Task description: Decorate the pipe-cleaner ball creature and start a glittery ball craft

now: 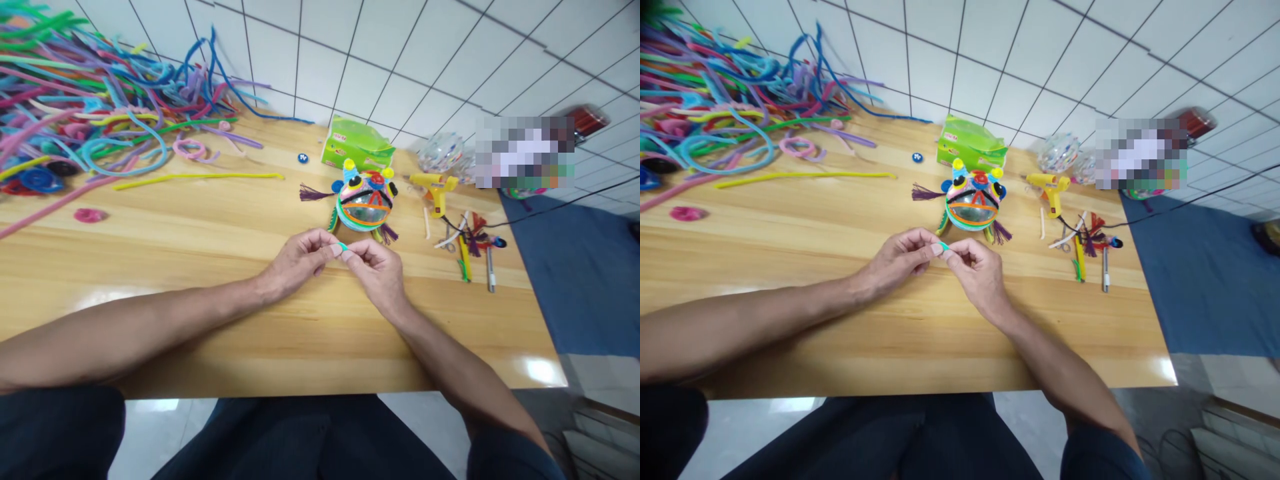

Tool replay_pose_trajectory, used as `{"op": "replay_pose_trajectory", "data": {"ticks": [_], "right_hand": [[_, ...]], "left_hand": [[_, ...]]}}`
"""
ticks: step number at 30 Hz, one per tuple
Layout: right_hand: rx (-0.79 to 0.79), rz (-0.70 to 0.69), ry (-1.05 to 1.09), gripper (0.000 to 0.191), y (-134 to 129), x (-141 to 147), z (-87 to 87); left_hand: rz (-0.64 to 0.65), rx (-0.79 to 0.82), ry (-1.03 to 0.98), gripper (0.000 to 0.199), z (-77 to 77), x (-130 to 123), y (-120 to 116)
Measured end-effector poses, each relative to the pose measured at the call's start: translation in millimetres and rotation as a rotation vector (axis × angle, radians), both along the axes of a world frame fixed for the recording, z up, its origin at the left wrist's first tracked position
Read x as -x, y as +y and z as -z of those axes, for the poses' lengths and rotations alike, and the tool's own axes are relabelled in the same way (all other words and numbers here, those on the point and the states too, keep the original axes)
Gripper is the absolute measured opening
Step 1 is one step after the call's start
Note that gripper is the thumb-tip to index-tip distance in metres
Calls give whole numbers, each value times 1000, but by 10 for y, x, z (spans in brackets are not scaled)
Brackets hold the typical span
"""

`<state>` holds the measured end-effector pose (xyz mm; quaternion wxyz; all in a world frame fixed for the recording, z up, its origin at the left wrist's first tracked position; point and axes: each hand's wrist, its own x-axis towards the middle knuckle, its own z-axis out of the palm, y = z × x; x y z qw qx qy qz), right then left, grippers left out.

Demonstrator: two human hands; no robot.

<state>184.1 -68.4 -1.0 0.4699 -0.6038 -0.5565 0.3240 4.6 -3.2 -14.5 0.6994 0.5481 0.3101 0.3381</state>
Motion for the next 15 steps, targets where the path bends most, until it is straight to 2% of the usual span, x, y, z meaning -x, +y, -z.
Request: {"op": "replay_pose_trajectory", "data": {"ticks": [2, 6, 8, 11, 15], "right_hand": [[-36, -16, -92, 14, 9, -23, -31], [-208, -63, -337, 15, 10, -71, -81], [-263, -96, -428, 16, 0, -85, -96], [-270, -96, -446, 16, -18, -71, -99], [-230, -26, -322, 13, -26, 0, -51]], "left_hand": [[26, -136, 60, 35, -12, 25, 30], [22, -499, 169, 12, -34, 72, 107], [17, -586, 183, 11, -41, 83, 121], [2, -536, 204, 15, -46, 82, 93], [-44, -279, 131, 23, -10, 51, 18]]}}
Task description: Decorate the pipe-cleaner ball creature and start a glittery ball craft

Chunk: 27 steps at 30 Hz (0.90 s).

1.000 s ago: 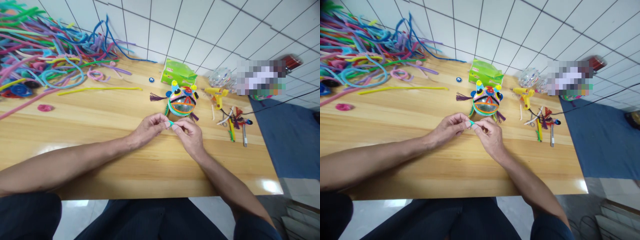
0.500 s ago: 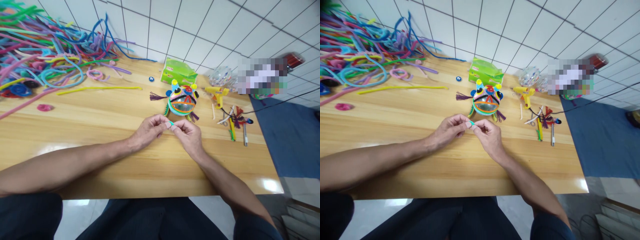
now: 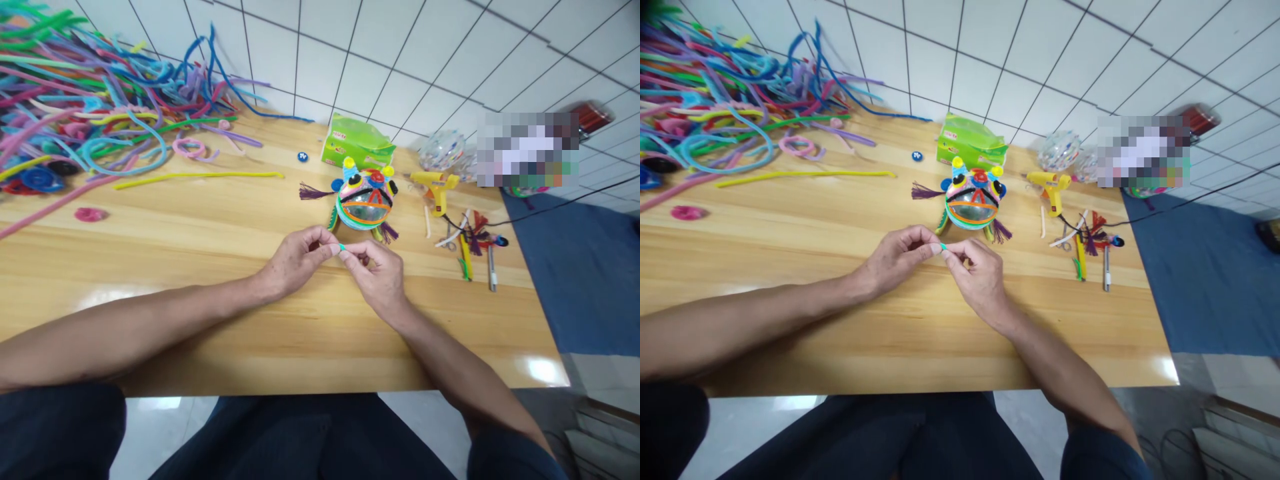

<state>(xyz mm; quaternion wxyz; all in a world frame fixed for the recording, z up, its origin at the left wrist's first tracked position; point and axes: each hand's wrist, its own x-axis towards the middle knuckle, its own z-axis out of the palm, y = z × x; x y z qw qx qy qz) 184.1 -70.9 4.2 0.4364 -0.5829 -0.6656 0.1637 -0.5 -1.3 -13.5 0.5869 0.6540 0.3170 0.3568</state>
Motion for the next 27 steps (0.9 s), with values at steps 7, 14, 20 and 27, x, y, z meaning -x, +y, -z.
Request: {"op": "replay_pose_trajectory", "data": {"ticks": [7, 14, 20, 27], "right_hand": [[45, -17, -61, 10, 20, -68, 36], [42, -17, -44, 6, 20, -81, 14], [63, -33, -28, 9, 32, -99, 62], [-53, -79, -218, 12, 13, -107, -7]], "left_hand": [[47, -129, 55, 18, 59, 4, 69], [8, -242, 65, 19, 14, 25, 63], [49, -204, 96, 17, 86, 6, 86], [61, -476, 82, 12, 60, 45, 103]]}}
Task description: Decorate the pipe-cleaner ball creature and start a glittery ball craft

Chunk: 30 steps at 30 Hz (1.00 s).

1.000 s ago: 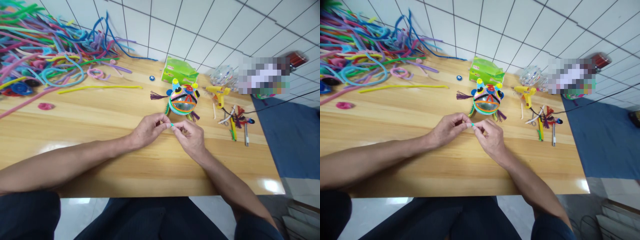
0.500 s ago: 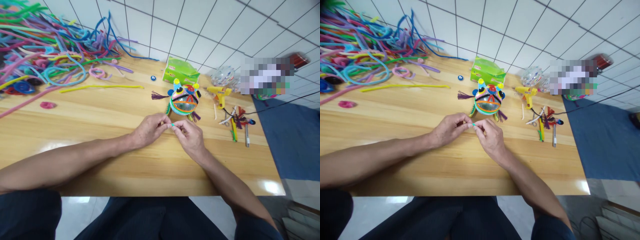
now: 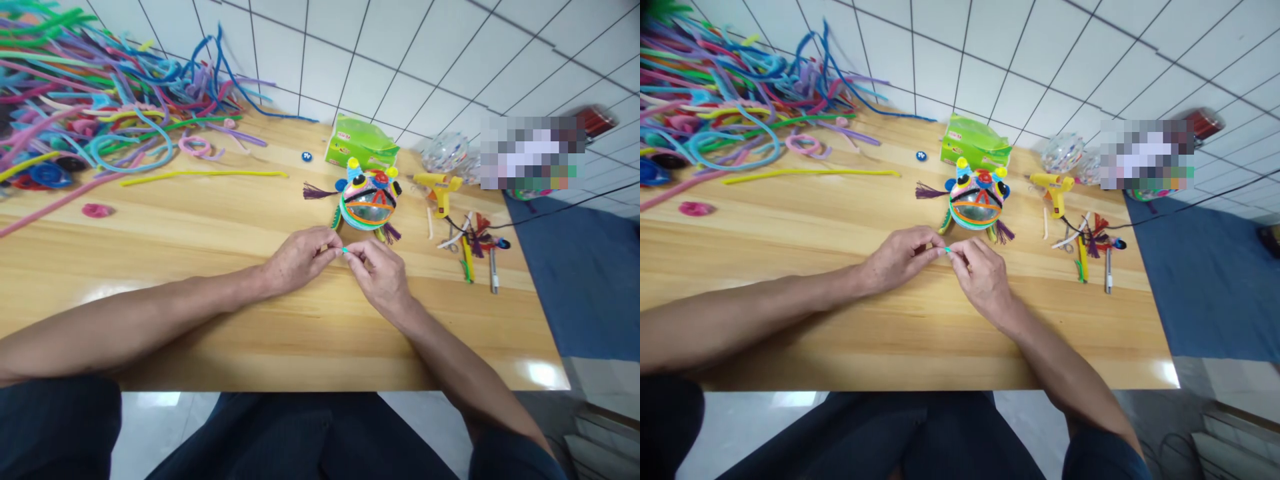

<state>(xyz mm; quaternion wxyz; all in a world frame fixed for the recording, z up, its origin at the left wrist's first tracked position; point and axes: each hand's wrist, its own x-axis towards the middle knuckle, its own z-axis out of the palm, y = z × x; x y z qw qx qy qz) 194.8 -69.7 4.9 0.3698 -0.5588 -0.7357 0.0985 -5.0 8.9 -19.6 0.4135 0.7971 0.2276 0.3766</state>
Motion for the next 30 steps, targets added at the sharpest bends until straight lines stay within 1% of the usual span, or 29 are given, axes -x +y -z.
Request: {"op": "replay_pose_trajectory", "data": {"ticks": [3, 5, 7, 9, 12, 14, 16, 19, 21, 22, 24, 26, 28, 30], "right_hand": [[117, 46, 177, 7, 13, 34, 32], [222, 56, 329, 8, 27, 44, 65], [287, 47, 399, 11, 35, 35, 82], [264, 36, 323, 9, 34, 14, 71], [142, 22, 118, 10, 16, -10, 27], [99, 19, 81, 10, 7, -6, 8], [113, 28, 127, 7, 6, 9, 10], [186, 45, 224, 4, 15, 23, 34], [208, 37, 229, 4, 18, 13, 46], [201, 27, 200, 6, 17, 4, 48], [155, 4, 98, 9, 9, -14, 44], [99, -10, 8, 12, -3, -21, 35], [71, -5, 1, 12, -10, -14, 25], [83, 19, 56, 9, -9, -2, 13]], "left_hand": [[-37, 193, -27, 16, 6, -21, -50], [-47, 317, -47, 20, 18, -36, -65], [-36, 366, -39, 21, 23, -41, -57], [-10, 322, 0, 18, 15, -34, -37], [22, 152, 25, 12, -10, -16, -17], [19, 77, 12, 13, -19, -11, -23], [-5, 86, -5, 14, -16, -15, -44], [-39, 199, -25, 17, -1, -26, -78], [-23, 251, 0, 17, 3, -26, -87], [-11, 249, 26, 16, 1, -23, -85], [10, 188, 87, 13, -10, -12, -76], [19, 94, 121, 12, -24, -3, -64], [19, 35, 106, 13, -34, 1, -58], [7, 41, 64, 15, -38, -1, -59]]}}
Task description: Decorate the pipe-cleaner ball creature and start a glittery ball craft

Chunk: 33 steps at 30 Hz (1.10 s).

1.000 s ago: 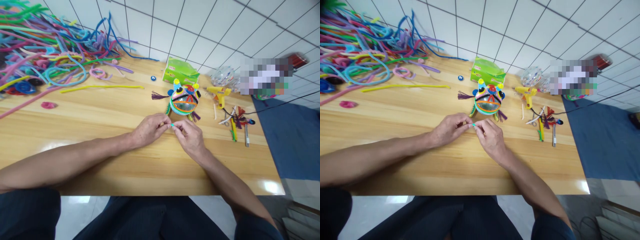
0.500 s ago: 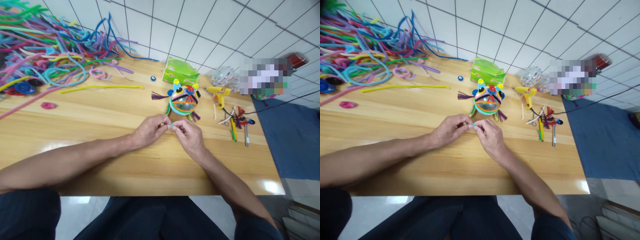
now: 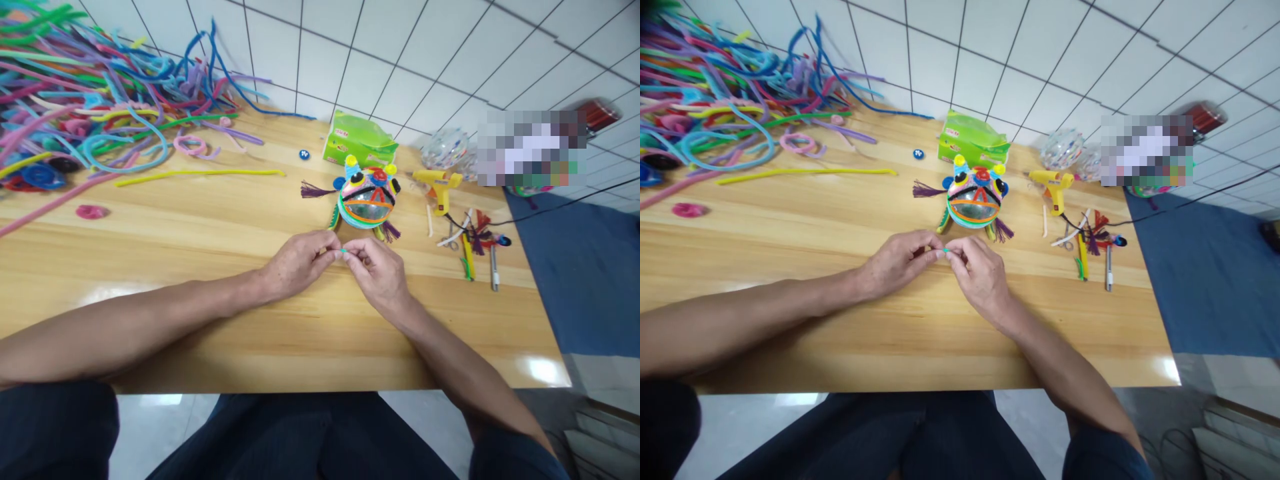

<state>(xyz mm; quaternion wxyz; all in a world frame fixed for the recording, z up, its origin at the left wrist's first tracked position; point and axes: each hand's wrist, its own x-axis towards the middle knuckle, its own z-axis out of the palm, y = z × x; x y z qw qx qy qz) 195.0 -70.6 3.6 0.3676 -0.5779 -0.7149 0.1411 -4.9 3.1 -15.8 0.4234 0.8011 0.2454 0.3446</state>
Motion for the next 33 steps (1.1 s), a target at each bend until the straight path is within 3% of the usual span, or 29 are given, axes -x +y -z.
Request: {"op": "replay_pose_trajectory", "data": {"ticks": [11, 16, 23, 33], "right_hand": [[158, 59, 424, 10, 10, 74, 99], [137, 57, 352, 6, 37, 55, 73], [-15, -25, 59, 13, 46, -8, -34], [50, 63, 299, 6, 2, 62, 15]], "left_hand": [[-54, 382, -148, 32, 55, -47, -41], [-33, 428, -146, 29, 54, -58, -30], [38, 318, -45, 21, -3, -16, 28], [-43, 470, -182, 36, 3, -49, -12]]}}
